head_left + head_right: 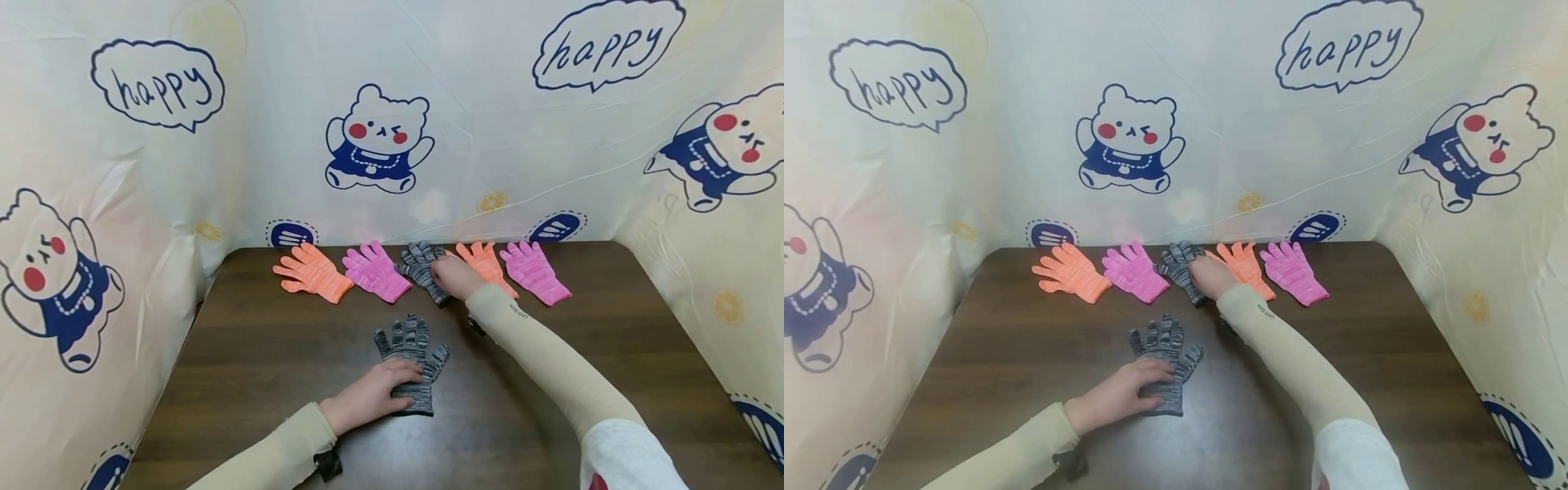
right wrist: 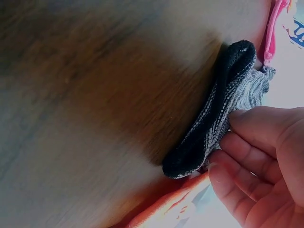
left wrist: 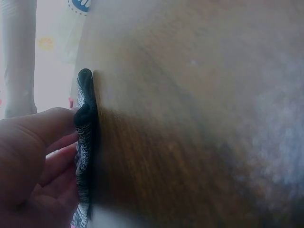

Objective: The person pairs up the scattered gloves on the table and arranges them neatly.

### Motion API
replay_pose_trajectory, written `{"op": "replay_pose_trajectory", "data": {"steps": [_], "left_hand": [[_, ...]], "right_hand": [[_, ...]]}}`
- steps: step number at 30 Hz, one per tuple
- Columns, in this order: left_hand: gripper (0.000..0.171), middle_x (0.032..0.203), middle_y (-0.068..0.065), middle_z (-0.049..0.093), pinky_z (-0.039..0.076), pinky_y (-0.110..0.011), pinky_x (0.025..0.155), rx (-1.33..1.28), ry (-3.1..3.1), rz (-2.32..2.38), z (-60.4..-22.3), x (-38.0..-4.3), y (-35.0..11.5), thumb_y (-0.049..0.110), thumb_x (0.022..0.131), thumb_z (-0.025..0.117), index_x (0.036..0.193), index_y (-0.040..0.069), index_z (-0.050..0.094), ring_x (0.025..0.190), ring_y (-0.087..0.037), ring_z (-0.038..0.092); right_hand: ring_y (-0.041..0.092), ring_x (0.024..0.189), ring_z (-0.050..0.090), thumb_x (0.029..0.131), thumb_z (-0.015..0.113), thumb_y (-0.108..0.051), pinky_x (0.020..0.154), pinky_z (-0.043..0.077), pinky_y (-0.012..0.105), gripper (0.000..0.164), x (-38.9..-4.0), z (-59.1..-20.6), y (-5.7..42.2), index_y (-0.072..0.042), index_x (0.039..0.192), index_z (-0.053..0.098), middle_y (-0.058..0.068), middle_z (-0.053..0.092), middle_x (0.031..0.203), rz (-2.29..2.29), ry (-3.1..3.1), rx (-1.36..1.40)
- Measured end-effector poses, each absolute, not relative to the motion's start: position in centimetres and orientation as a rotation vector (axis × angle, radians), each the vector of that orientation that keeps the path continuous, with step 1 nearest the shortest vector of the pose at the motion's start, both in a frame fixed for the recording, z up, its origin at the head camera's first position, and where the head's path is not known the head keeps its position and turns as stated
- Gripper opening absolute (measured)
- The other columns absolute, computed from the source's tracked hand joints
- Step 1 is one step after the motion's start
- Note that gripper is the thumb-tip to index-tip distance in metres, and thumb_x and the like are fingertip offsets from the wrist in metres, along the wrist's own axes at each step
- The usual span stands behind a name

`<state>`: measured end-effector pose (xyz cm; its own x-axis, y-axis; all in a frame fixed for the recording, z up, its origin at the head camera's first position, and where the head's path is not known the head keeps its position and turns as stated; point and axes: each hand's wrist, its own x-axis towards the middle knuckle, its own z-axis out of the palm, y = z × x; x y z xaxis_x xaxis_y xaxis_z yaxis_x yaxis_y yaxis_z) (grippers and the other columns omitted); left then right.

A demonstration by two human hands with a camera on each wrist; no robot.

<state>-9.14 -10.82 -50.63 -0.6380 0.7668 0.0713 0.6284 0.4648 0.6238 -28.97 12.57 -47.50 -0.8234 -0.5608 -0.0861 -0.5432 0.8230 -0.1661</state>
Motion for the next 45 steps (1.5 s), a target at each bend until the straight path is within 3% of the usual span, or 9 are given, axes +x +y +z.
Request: {"op": "replay_pose_trajectory", "data": {"steps": [10,15,26,37,45], "left_hand": [[0.034,0.141,-0.003,0.063,0.049,-0.039,0.108,1.304,2.503,0.99,-54.1,-10.1,-11.3,0.025,0.1,0.073,0.131,0.013,0.07,0.133,-0.021,0.056],[0.033,0.14,-0.005,0.063,0.048,-0.042,0.108,1.308,2.495,1.023,-53.8,-10.0,-11.2,0.025,0.101,0.071,0.131,0.012,0.069,0.133,-0.024,0.057],[0.033,0.14,-0.01,0.063,0.047,-0.043,0.111,1.19,2.502,0.884,-49.7,-9.0,-10.5,0.013,0.098,0.073,0.13,0.005,0.069,0.134,-0.026,0.057],[0.033,0.138,-0.007,0.064,0.05,-0.041,0.106,1.314,2.487,0.971,-52.8,-9.8,-11.2,0.024,0.1,0.072,0.13,0.01,0.07,0.131,-0.024,0.057],[0.034,0.141,-0.007,0.063,0.047,-0.042,0.111,1.184,2.492,0.901,-50.8,-9.1,-10.6,0.017,0.098,0.073,0.13,0.007,0.069,0.134,-0.025,0.056]], "right_hand": [[0.022,0.078,0.06,0.099,0.066,-0.007,0.074,0.055,0.037,0.005,-29.0,-47.1,13.0,-0.003,0.097,0.069,0.009,0.066,0.089,-0.326,2.898,-0.815],[0.022,0.083,0.061,0.1,0.064,-0.009,0.08,0.056,0.038,0.006,-29.0,-46.4,13.2,-0.004,0.101,0.068,0.009,0.066,0.095,-0.489,2.897,-0.787],[0.022,0.083,0.058,0.101,0.064,-0.01,0.078,0.055,0.038,0.005,-28.0,-44.5,13.2,-0.006,0.099,0.066,0.008,0.064,0.093,-0.663,2.894,-0.766],[0.021,0.084,0.061,0.101,0.066,-0.012,0.079,0.057,0.037,0.004,-26.4,-43.6,13.6,-0.008,0.102,0.067,0.007,0.067,0.096,-0.834,2.838,-0.746],[0.024,0.088,0.063,0.1,0.067,-0.01,0.081,0.058,0.04,0.003,-25.8,-43.1,14.2,-0.008,0.101,0.068,0.008,0.068,0.098,-0.974,2.843,-0.735]]}}
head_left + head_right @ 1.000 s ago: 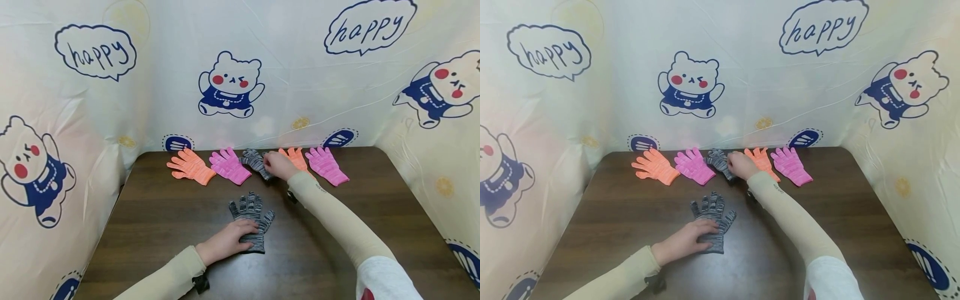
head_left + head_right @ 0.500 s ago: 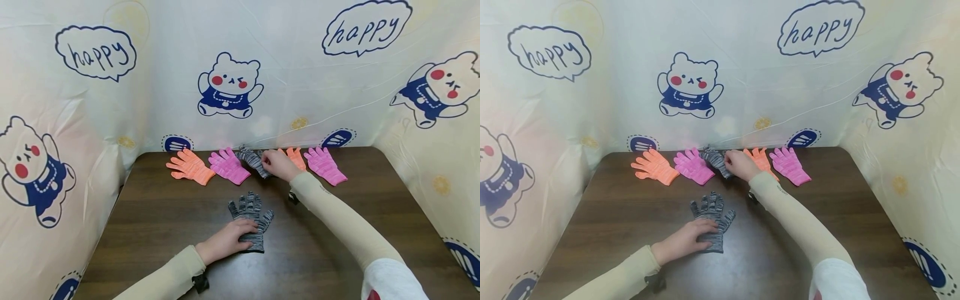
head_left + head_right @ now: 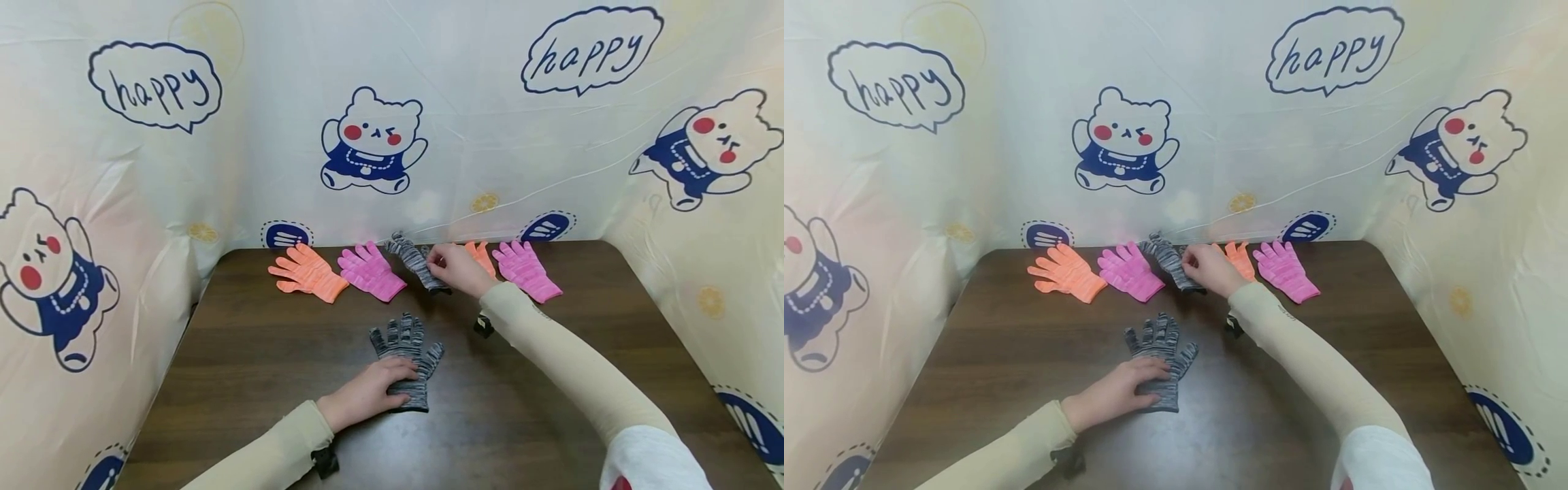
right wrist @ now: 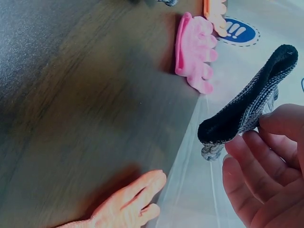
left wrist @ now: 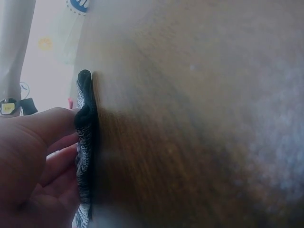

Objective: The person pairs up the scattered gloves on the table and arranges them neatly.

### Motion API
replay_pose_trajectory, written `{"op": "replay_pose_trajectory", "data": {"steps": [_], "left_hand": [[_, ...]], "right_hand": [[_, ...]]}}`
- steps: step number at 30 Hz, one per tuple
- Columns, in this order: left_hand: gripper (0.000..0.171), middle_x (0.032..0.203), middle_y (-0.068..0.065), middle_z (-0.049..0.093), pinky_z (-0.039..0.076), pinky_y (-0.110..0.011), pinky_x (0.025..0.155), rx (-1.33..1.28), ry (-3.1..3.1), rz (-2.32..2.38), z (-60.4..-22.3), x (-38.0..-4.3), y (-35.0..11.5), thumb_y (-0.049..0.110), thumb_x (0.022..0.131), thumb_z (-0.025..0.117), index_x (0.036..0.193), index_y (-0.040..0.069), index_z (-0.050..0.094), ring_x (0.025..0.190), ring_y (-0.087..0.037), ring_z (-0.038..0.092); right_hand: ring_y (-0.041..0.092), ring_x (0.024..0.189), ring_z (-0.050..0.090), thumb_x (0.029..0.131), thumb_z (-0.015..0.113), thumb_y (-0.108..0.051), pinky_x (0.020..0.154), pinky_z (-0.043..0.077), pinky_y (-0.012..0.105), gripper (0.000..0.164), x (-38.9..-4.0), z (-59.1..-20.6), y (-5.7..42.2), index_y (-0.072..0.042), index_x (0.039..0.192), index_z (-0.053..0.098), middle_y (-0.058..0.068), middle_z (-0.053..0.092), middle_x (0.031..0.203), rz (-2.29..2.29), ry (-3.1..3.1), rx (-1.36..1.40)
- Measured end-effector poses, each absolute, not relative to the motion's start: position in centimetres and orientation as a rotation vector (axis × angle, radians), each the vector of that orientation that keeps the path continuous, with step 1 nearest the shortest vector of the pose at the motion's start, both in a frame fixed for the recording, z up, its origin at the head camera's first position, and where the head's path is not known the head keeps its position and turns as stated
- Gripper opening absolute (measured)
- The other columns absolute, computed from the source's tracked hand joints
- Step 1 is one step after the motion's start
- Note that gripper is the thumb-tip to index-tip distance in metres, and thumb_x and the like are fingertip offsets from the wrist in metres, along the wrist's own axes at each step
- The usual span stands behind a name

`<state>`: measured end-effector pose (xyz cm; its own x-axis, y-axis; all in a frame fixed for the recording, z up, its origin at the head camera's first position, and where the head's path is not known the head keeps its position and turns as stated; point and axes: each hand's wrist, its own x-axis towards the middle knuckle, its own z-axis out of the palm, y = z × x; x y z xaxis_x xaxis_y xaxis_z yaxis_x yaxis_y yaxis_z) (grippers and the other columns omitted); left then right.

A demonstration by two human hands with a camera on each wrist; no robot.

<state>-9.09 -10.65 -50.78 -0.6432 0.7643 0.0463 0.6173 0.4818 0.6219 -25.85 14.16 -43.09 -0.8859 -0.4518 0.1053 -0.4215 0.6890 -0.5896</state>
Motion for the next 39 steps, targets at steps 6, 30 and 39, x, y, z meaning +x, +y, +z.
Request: {"op": "replay_pose_trajectory", "data": {"steps": [6,30,39], "left_hand": [[0.033,0.139,-0.009,0.063,0.048,-0.043,0.109,1.209,2.497,0.889,-50.5,-9.0,-10.7,0.017,0.099,0.072,0.13,0.006,0.07,0.132,-0.026,0.057],[0.033,0.138,-0.01,0.064,0.049,-0.043,0.108,1.223,2.501,0.915,-50.6,-8.9,-11.0,0.018,0.1,0.072,0.13,0.006,0.069,0.132,-0.027,0.057],[0.034,0.138,-0.009,0.063,0.05,-0.044,0.106,1.283,2.491,0.952,-51.6,-9.2,-11.2,0.021,0.101,0.071,0.131,0.007,0.069,0.131,-0.027,0.057]], "right_hand": [[0.023,0.087,0.066,0.1,0.067,-0.011,0.077,0.058,0.039,0.004,-25.5,-42.5,14.7,-0.007,0.101,0.069,0.008,0.069,0.099,-0.982,2.852,-0.74],[0.019,0.079,0.061,0.099,0.069,-0.014,0.075,0.058,0.036,0.007,-21.7,-40.5,17.9,-0.008,0.102,0.068,0.006,0.069,0.096,-0.832,2.831,-0.671],[0.018,0.083,0.063,0.093,0.07,-0.011,0.077,0.058,0.037,0.005,-18.6,-39.7,18.8,-0.011,0.093,0.065,0.001,0.066,0.09,-0.743,2.871,-0.723]]}}
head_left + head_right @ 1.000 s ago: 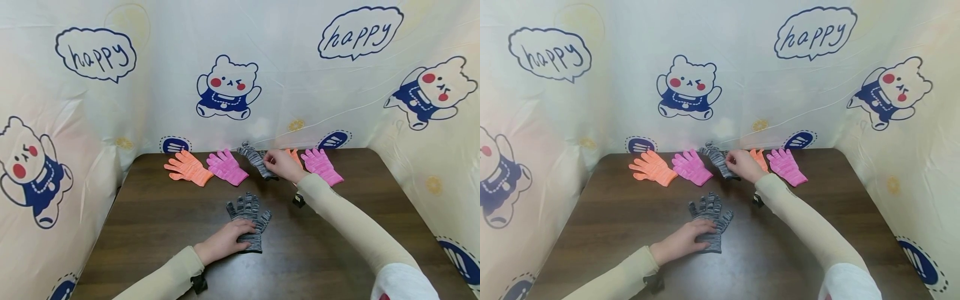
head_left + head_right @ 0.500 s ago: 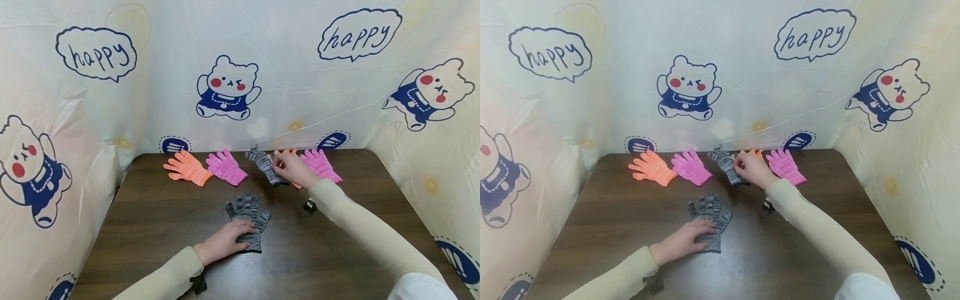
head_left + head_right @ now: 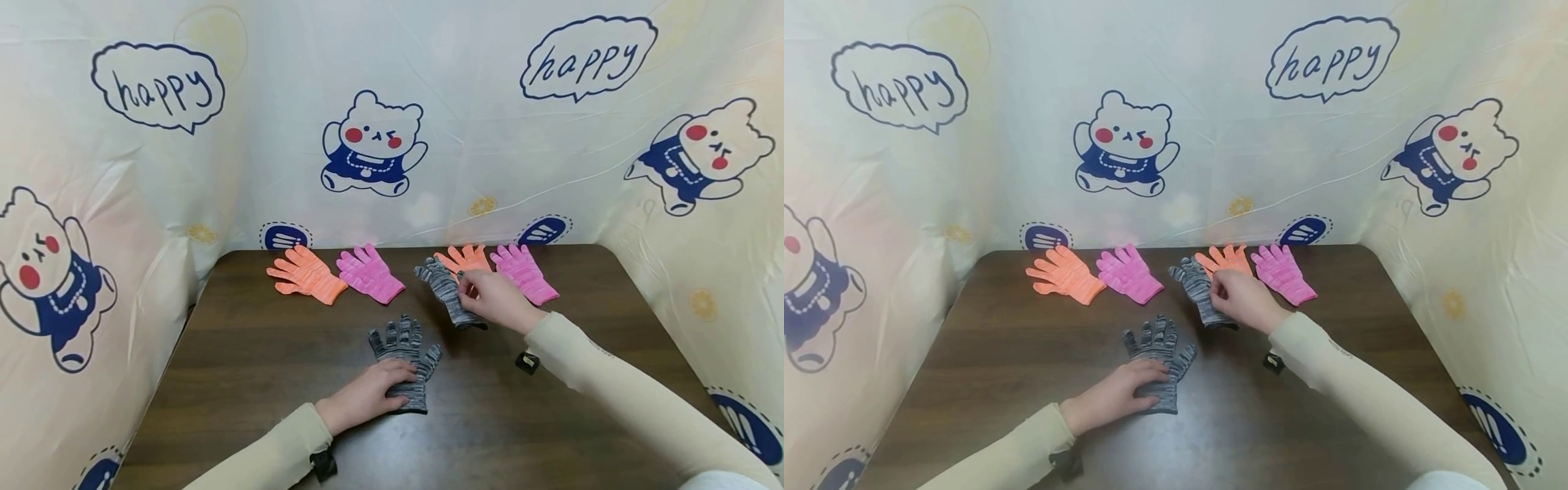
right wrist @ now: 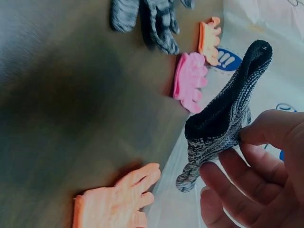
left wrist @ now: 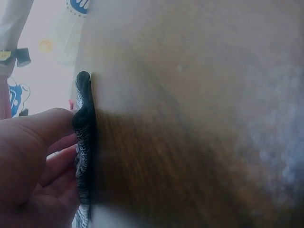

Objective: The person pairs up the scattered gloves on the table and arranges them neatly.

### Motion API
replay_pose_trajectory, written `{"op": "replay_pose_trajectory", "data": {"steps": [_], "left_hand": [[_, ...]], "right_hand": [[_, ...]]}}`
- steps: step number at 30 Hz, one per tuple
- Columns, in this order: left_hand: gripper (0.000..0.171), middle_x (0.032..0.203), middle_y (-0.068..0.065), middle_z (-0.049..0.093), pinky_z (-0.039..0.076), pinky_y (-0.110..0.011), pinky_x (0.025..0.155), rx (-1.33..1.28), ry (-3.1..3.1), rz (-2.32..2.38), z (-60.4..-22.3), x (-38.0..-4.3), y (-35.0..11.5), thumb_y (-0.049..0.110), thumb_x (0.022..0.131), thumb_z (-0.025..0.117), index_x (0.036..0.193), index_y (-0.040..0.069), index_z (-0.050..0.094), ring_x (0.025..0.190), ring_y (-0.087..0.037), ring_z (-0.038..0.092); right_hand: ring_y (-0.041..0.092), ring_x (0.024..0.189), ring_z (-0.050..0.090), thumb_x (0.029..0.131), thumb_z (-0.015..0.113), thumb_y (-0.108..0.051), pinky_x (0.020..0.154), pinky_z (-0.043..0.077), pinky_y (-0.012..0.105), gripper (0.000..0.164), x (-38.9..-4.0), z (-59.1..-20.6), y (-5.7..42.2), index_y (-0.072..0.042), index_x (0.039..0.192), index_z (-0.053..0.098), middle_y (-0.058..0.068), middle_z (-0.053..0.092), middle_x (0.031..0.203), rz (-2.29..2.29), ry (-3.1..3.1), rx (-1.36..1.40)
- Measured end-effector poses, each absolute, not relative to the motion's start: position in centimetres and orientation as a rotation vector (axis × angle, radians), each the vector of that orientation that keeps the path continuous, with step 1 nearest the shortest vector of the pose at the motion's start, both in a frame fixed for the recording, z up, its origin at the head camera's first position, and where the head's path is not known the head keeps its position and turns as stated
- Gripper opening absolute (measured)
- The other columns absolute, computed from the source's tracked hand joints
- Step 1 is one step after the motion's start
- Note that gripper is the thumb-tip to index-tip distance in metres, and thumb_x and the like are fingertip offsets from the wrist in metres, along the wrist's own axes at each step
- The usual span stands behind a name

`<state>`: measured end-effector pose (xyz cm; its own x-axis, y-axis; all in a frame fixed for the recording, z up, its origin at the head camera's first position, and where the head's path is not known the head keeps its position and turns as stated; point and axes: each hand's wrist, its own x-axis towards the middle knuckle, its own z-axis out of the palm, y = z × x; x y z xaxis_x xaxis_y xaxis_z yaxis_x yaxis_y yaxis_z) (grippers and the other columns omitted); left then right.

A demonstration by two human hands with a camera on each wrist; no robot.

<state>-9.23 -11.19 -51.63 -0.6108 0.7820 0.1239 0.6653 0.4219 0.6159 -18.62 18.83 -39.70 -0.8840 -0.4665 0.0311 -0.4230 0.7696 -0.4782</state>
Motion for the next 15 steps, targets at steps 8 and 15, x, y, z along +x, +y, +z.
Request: {"op": "replay_pose_trajectory", "data": {"steps": [8,15], "left_hand": [[0.033,0.137,-0.011,0.064,0.05,-0.044,0.106,1.31,2.515,0.952,-51.6,-9.2,-11.2,0.02,0.1,0.071,0.13,0.005,0.069,0.131,-0.029,0.058],[0.033,0.138,-0.011,0.063,0.047,-0.042,0.11,1.236,2.54,0.872,-50.1,-8.6,-10.6,0.013,0.097,0.074,0.128,0.003,0.069,0.133,-0.028,0.057]], "right_hand": [[0.012,0.073,0.054,0.089,0.073,-0.009,0.066,0.051,0.031,0.013,-16.0,-40.1,19.6,-0.016,0.087,0.062,-0.004,0.059,0.081,-0.646,2.893,-0.742],[0.008,0.067,0.049,0.086,0.073,-0.008,0.058,0.045,0.028,0.017,-13.6,-40.8,19.8,-0.018,0.082,0.059,-0.007,0.055,0.078,-0.599,2.897,-0.76]]}}
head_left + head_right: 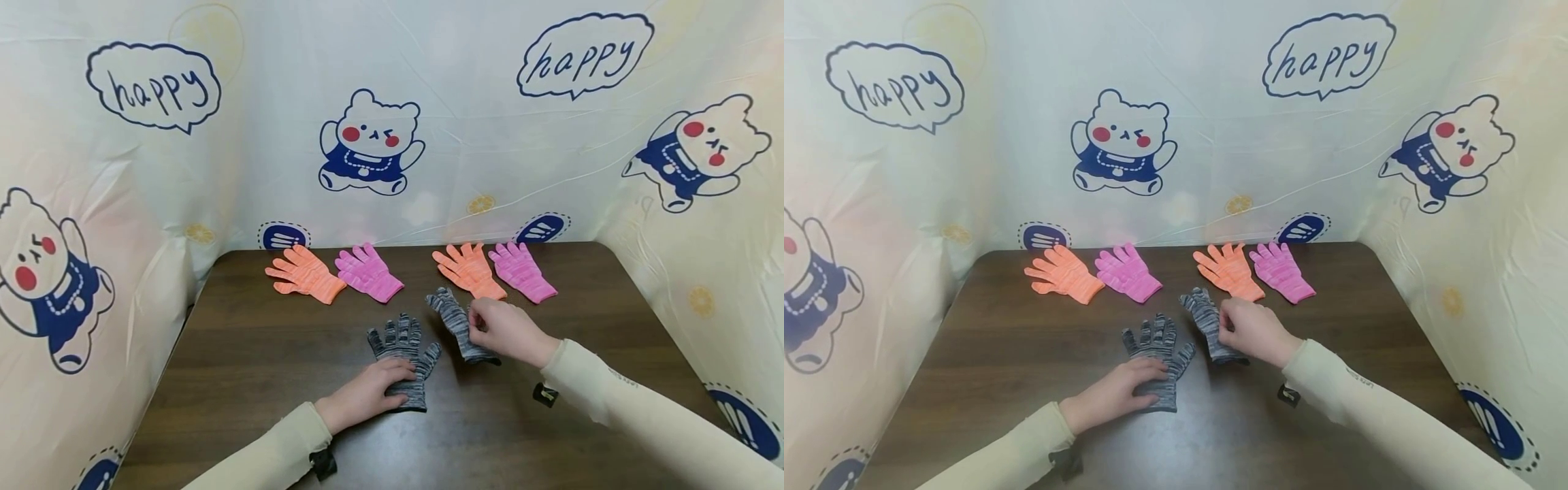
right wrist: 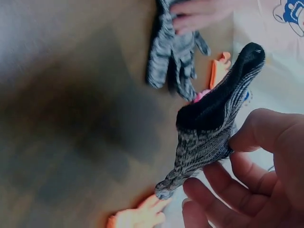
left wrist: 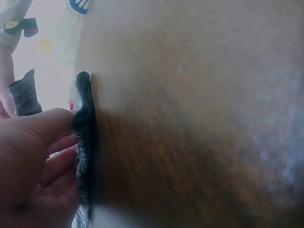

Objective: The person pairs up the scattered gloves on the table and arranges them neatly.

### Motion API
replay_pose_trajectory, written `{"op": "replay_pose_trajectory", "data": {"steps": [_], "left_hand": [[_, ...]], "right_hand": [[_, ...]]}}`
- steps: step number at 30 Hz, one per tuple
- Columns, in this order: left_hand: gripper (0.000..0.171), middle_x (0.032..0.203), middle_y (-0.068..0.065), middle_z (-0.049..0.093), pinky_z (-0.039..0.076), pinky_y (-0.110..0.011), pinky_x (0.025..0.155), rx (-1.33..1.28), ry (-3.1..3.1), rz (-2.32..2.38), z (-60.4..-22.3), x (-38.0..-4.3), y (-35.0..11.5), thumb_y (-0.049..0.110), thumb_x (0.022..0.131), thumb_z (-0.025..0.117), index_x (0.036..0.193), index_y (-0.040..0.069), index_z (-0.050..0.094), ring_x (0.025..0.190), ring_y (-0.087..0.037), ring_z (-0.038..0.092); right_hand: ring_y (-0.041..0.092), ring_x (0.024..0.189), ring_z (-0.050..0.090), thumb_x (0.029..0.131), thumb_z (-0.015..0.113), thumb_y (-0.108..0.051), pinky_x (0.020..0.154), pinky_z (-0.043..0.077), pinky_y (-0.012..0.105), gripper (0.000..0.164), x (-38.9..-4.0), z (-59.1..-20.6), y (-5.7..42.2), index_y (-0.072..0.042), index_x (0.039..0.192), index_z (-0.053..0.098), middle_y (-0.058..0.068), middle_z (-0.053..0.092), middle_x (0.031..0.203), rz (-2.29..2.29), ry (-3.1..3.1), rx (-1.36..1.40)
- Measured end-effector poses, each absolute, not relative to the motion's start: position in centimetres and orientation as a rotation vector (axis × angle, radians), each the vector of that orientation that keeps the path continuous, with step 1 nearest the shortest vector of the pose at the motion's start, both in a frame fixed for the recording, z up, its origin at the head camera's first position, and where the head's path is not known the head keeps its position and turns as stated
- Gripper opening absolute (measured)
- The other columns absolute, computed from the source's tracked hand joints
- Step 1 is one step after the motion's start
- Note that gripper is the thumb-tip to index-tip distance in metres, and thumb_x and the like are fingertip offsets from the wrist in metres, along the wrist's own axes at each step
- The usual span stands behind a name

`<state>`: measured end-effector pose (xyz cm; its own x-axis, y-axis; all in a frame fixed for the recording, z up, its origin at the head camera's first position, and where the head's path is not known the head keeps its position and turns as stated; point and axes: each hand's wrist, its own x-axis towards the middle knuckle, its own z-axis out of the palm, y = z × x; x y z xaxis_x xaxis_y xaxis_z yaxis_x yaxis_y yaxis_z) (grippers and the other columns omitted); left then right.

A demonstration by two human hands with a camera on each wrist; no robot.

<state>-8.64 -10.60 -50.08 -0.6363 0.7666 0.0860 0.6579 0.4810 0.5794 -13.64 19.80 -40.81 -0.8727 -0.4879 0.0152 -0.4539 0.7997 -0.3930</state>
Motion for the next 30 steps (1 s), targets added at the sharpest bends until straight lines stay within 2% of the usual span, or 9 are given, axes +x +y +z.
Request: {"op": "replay_pose_trajectory", "data": {"steps": [9,16,22,30], "left_hand": [[0.033,0.14,-0.01,0.063,0.047,-0.042,0.11,1.216,2.518,0.877,-50.2,-8.7,-10.5,0.013,0.098,0.072,0.13,0.004,0.069,0.135,-0.027,0.056],[0.033,0.141,-0.005,0.061,0.049,-0.042,0.108,1.322,2.529,0.992,-54.5,-9.8,-11.2,0.025,0.102,0.07,0.132,0.012,0.068,0.135,-0.025,0.055],[0.033,0.139,-0.01,0.063,0.049,-0.045,0.107,1.315,2.512,0.971,-51.9,-9.2,-11.2,0.021,0.101,0.07,0.13,0.005,0.069,0.133,-0.03,0.056],[0.033,0.141,-0.01,0.062,0.046,-0.043,0.111,1.19,2.522,0.867,-50.0,-8.6,-10.6,0.013,0.098,0.072,0.13,0.004,0.069,0.135,-0.027,0.055]], "right_hand": [[0.007,0.06,0.044,0.084,0.072,-0.01,0.05,0.037,0.026,0.02,-11.0,-43.5,20.3,-0.019,0.079,0.055,-0.007,0.047,0.074,-0.533,2.88,-0.689],[0.007,0.059,0.042,0.082,0.07,-0.009,0.049,0.035,0.026,0.022,-10.0,-45.0,20.5,-0.019,0.078,0.052,-0.008,0.045,0.074,-0.507,2.88,-0.699],[0.006,0.06,0.042,0.081,0.071,-0.009,0.049,0.036,0.026,0.023,-9.7,-45.9,20.6,-0.02,0.076,0.051,-0.009,0.044,0.073,-0.501,2.887,-0.716],[0.007,0.064,0.044,0.086,0.077,-0.012,0.051,0.039,0.025,0.023,-9.6,-46.6,20.8,-0.02,0.079,0.057,-0.008,0.048,0.075,-0.466,2.916,-0.759]]}}
